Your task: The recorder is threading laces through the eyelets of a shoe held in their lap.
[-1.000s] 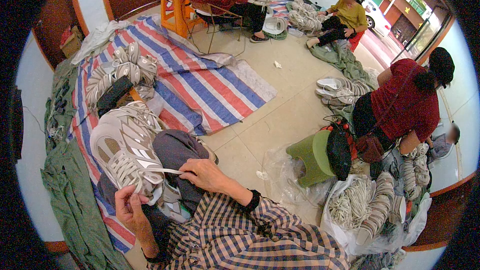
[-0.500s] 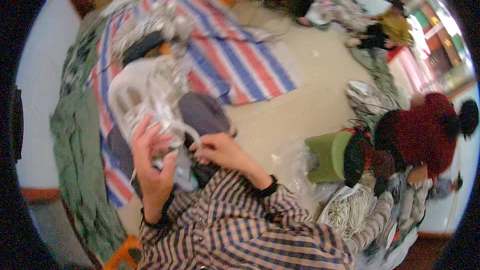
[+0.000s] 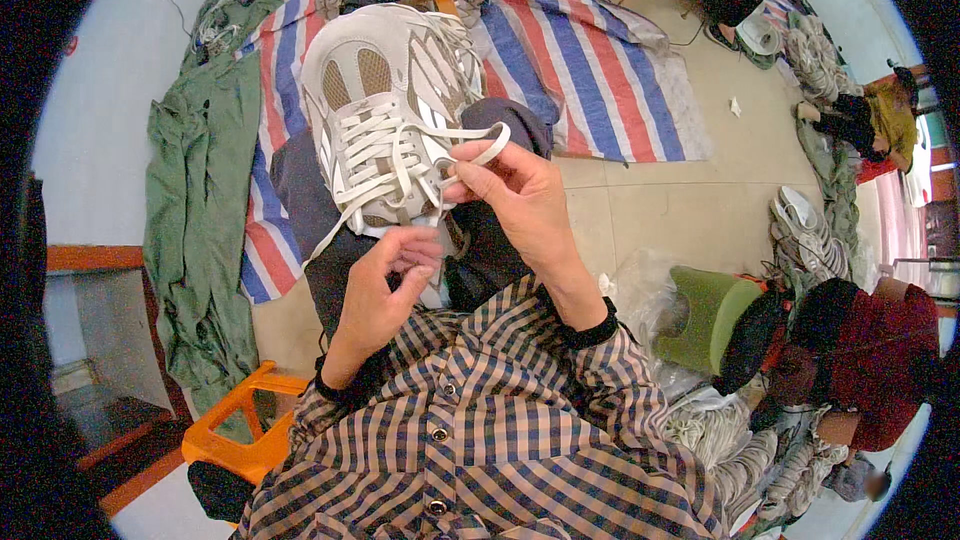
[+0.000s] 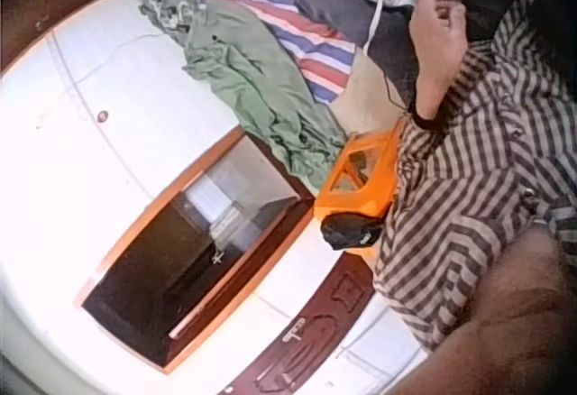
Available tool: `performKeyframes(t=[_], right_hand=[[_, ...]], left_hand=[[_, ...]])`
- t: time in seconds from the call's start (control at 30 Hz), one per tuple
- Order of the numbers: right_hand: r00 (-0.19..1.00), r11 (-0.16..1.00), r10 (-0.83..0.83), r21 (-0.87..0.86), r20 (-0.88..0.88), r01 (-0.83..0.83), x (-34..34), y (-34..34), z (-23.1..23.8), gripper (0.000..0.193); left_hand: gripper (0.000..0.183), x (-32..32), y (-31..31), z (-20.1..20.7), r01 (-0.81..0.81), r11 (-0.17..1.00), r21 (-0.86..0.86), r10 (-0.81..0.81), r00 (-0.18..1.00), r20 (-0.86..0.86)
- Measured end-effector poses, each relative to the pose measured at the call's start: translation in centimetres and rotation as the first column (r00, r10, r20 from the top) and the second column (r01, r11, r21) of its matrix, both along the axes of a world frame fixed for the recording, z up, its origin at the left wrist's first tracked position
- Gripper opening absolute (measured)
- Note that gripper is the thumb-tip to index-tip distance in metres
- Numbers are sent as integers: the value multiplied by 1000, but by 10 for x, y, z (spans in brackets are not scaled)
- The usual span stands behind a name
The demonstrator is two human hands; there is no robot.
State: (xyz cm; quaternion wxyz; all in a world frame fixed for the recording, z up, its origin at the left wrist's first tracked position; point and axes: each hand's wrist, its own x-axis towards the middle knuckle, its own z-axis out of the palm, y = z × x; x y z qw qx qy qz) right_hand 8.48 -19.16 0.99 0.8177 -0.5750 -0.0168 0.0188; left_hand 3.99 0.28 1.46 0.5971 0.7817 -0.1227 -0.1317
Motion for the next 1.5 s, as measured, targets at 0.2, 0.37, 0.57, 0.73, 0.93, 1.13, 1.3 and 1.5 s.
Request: performKeyframes(t=[0.2,0.37,0.57,0.73,0.93,1.13,1.3,1.5], right_hand=[[966,965,-204,-131,159,226,-6,7,17,18],[974,972,-155,-150,163,180,-13,7,24,18],[999,998,-19,-56,45,22,-27,11,12,19],[1000,997,26,-74,17,-25,-30,14,4,20],[999,995,16,-101,43,-11,-33,13,3,20],[994,982,98,-166,49,-89,-32,18,1,18],[989,964,98,-258,108,-67,-29,18,-4,17],[969,936,67,-351,240,22,-29,18,-6,17]], left_hand=[[46,8,0,-5,-48,989,-142,34,995,-98],[45,16,1,-6,-47,938,-343,-33,974,-224],[35,15,-8,-5,-68,931,-358,-10,977,-211],[26,9,-8,-8,-56,920,-388,-45,968,-245],[18,12,-8,-8,-70,945,-319,-12,969,-246],[14,11,-8,-9,-160,951,-263,84,957,-279],[12,12,-7,-16,-149,933,-326,68,967,-246],[20,11,-9,-16,-164,912,-376,72,966,-247]])
